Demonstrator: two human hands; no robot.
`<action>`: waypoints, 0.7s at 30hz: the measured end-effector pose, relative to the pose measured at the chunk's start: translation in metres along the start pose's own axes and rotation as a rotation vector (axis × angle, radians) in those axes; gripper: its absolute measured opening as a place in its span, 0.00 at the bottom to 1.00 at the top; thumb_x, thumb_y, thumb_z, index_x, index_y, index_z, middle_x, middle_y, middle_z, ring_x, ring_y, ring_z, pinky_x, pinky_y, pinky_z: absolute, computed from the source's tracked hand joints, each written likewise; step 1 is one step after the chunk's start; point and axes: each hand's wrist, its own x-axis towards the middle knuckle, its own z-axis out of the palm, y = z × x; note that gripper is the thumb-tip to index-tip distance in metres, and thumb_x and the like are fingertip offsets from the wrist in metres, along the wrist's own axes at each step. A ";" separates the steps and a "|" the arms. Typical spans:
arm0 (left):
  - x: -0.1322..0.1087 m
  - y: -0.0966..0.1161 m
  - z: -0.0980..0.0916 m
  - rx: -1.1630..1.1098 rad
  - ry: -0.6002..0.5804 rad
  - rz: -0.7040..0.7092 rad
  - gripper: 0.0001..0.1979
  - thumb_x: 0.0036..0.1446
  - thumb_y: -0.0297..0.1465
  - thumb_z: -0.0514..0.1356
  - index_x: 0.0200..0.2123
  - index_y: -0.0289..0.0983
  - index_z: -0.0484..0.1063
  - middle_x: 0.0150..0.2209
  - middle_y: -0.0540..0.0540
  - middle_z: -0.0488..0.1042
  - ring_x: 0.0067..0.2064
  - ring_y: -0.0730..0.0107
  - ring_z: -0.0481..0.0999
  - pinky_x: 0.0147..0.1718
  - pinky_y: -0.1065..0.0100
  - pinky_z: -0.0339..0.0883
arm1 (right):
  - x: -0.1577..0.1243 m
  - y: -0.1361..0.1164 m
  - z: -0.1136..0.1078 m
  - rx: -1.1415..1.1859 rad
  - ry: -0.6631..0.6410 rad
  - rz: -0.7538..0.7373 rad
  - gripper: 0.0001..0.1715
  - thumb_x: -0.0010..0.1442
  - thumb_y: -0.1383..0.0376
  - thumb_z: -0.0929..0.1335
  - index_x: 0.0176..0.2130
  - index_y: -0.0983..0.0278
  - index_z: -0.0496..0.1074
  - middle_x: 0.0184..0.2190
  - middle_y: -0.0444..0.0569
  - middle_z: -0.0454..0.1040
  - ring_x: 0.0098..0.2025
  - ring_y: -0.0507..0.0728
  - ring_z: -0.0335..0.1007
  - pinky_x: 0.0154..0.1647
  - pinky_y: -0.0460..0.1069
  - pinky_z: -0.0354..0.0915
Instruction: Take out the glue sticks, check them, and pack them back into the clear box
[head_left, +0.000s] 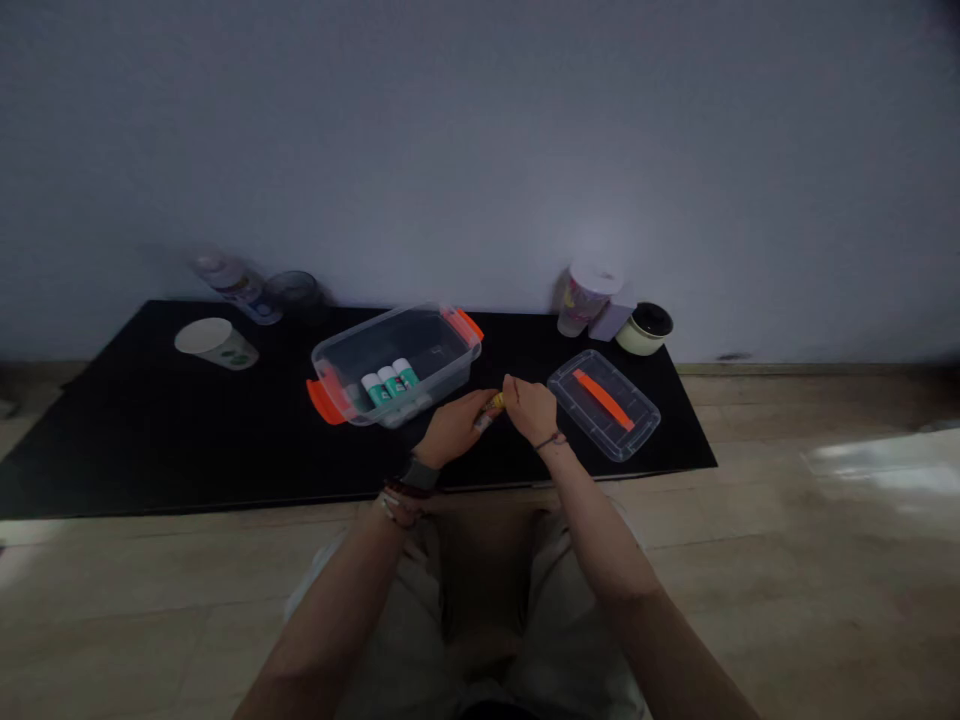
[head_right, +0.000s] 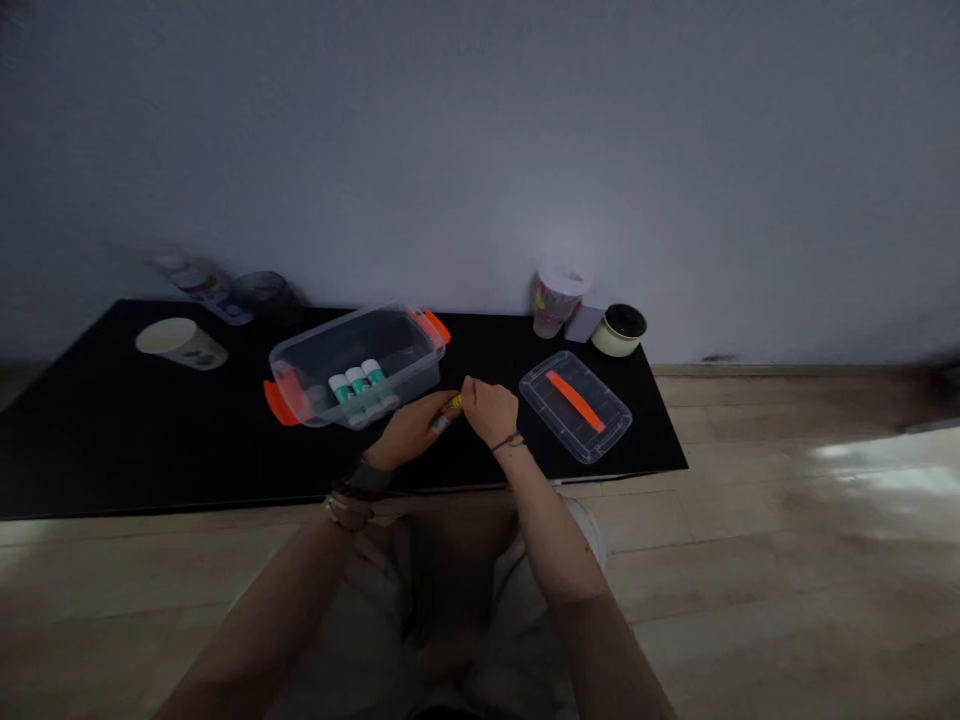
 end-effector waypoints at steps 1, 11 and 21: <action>-0.001 0.003 -0.001 0.077 0.002 0.002 0.19 0.69 0.38 0.50 0.57 0.38 0.68 0.53 0.41 0.77 0.52 0.60 0.77 0.47 0.64 0.71 | 0.000 -0.001 0.001 0.001 -0.004 0.031 0.28 0.74 0.58 0.54 0.41 0.63 0.79 0.36 0.55 0.81 0.39 0.57 0.78 0.36 0.46 0.63; -0.002 0.009 -0.002 0.203 0.044 0.012 0.17 0.69 0.35 0.50 0.57 0.37 0.66 0.50 0.40 0.76 0.49 0.60 0.78 0.44 0.65 0.72 | -0.001 0.006 -0.001 0.206 -0.084 0.050 0.34 0.74 0.51 0.50 0.45 0.60 0.78 0.39 0.52 0.81 0.43 0.58 0.78 0.39 0.47 0.64; -0.002 0.003 -0.042 -0.099 0.496 -0.114 0.19 0.66 0.36 0.52 0.56 0.35 0.65 0.50 0.37 0.76 0.49 0.58 0.77 0.49 0.57 0.71 | -0.007 0.005 -0.012 0.153 0.022 0.056 0.31 0.74 0.49 0.50 0.44 0.60 0.73 0.33 0.48 0.77 0.34 0.55 0.72 0.32 0.46 0.51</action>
